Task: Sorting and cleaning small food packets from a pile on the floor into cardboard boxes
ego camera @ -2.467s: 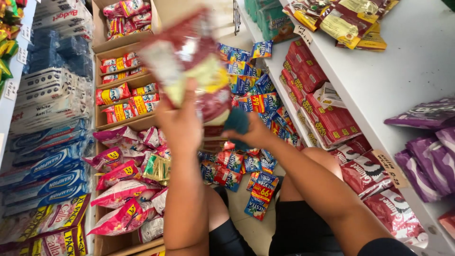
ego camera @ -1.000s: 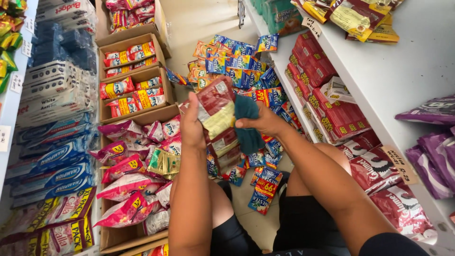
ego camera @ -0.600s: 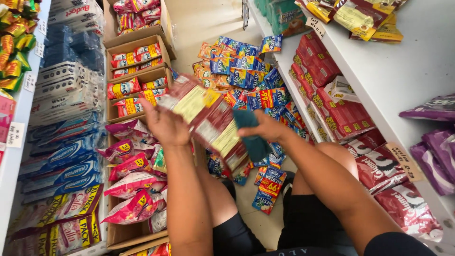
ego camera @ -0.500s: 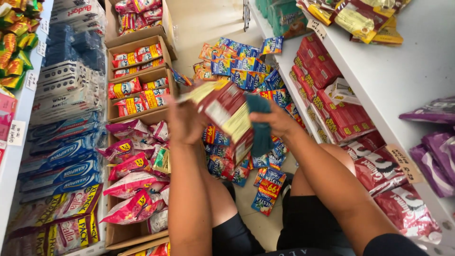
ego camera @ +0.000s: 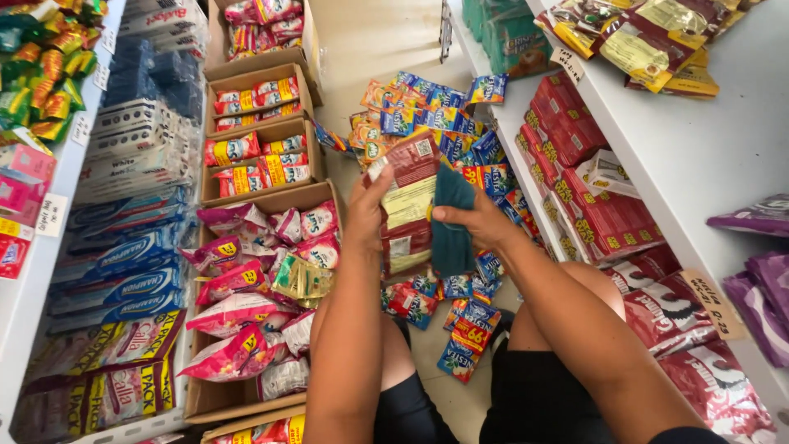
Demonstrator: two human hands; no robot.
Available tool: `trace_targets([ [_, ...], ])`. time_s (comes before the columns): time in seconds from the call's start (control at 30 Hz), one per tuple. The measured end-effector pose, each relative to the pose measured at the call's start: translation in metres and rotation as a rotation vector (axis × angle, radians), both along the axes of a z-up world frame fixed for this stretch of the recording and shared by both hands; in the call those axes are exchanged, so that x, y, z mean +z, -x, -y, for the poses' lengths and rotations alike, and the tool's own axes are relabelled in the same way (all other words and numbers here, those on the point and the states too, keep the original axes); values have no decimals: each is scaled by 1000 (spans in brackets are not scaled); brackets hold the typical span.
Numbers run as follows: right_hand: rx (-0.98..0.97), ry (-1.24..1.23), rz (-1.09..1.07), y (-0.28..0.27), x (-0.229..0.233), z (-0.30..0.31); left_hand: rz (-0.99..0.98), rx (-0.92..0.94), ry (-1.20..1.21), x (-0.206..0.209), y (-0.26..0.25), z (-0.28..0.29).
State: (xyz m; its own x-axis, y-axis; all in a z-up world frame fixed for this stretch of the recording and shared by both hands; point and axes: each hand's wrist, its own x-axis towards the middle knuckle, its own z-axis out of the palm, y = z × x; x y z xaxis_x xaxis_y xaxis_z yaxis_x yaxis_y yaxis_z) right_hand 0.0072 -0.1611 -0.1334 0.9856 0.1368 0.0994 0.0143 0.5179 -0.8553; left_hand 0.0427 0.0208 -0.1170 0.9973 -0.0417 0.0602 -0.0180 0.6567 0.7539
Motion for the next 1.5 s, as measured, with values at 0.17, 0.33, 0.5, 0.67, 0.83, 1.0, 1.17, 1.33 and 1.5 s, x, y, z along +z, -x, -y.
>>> trace_targets([
  [0.17, 110, 112, -50, -5, -47, 7, 32, 123, 14, 0, -1, -13],
  [0.33, 261, 220, -76, -9, -85, 8, -75, 336, 82, 29, 6, -32],
  [0.5, 359, 255, -174, 4, -72, -2, -98, 494, 136, -18, -28, -85],
  [0.67, 469, 319, -209, 3, -69, -4, -138, 592, 169, -12, -28, -102],
  [0.83, 547, 412, -242, 10, -50, 7, -223, 654, 244, -18, -29, -128],
  [1.0, 497, 468, -248, 2, -29, 31, -211, 776, 457, 2, -20, -127],
  [1.17, 405, 452, -189, -3, -10, 50, -180, 682, 494, -18, -39, -134],
  [1.33, 411, 457, -136, -15, -25, 63, -148, 666, 522, -21, -39, -133],
  [1.5, 436, 457, -69, -11, -18, 63, -156, 658, 530, -9, -34, -128],
])
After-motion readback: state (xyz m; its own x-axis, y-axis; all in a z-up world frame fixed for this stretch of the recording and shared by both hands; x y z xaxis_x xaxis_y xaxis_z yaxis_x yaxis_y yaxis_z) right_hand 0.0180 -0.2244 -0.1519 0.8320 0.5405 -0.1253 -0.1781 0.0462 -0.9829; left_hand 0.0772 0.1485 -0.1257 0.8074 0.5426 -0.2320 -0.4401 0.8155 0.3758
